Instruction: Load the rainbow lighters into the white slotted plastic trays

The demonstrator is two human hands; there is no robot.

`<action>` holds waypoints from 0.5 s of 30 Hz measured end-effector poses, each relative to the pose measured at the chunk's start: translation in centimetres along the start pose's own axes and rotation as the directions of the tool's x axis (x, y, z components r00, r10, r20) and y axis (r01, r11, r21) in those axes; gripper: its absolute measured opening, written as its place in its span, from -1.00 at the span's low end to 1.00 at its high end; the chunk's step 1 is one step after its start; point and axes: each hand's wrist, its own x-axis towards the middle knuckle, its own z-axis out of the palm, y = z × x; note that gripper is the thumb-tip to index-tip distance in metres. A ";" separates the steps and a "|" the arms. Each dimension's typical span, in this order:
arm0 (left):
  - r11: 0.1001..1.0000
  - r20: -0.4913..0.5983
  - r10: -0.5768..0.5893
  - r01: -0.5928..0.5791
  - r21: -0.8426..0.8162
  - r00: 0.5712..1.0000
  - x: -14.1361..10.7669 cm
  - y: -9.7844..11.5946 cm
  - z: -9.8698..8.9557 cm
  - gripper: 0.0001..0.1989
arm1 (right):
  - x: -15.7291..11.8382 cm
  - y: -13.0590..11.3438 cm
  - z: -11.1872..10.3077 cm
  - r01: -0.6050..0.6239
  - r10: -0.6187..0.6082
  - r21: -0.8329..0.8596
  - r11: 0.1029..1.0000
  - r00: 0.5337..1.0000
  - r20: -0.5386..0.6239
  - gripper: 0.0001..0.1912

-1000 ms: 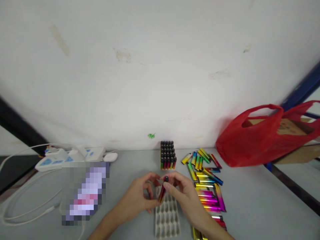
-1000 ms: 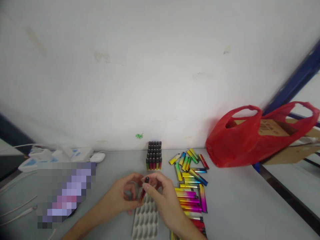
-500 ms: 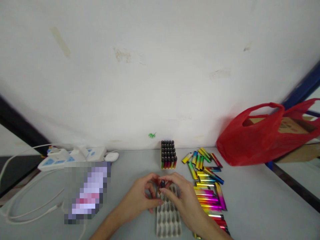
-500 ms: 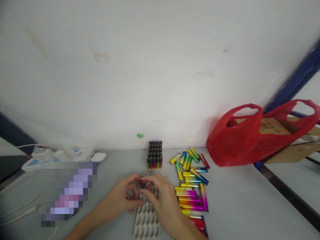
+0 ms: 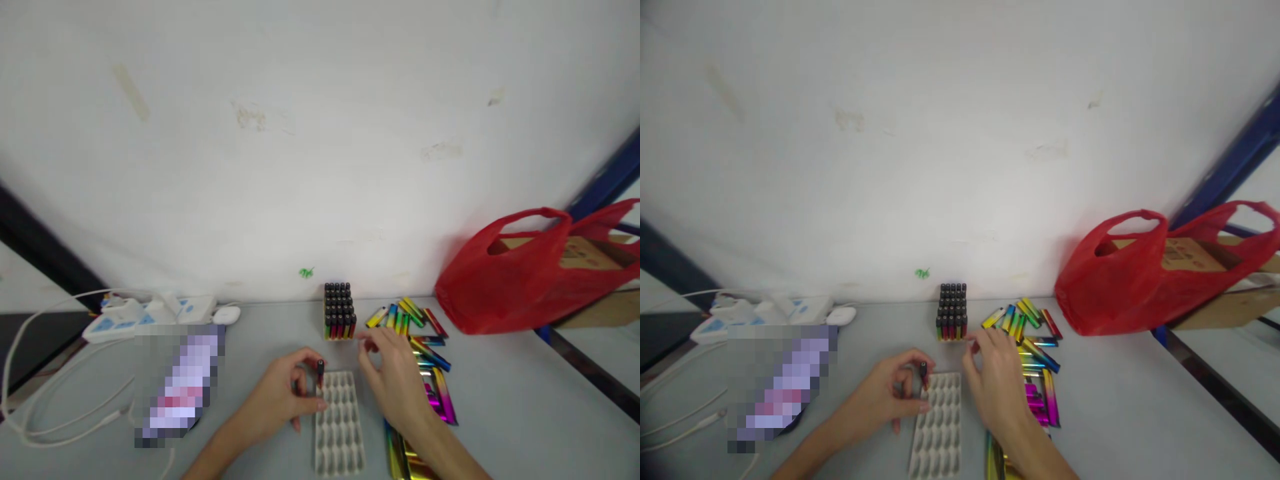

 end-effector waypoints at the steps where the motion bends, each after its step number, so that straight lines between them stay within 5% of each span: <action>1: 1.000 -0.001 -0.001 0.001 0.004 1.000 0.0 0.0 -0.1 -0.45 | 0.3 0.7 -0.1 -0.036 0.033 -0.115 0.993 0.999 -0.025 -0.85; 7: 1.000 -0.015 0.009 -0.009 0.012 1.000 0.1 0.0 -0.1 -0.48 | 1.2 3.8 -1.0 -0.150 0.157 -0.594 0.790 0.987 -0.041 -0.89; 15: 1.000 -0.010 0.001 -0.001 -0.011 1.000 0.0 -0.1 0.0 -0.39 | 1.3 4.3 -0.9 -0.134 0.183 -0.588 0.798 0.983 0.023 -0.84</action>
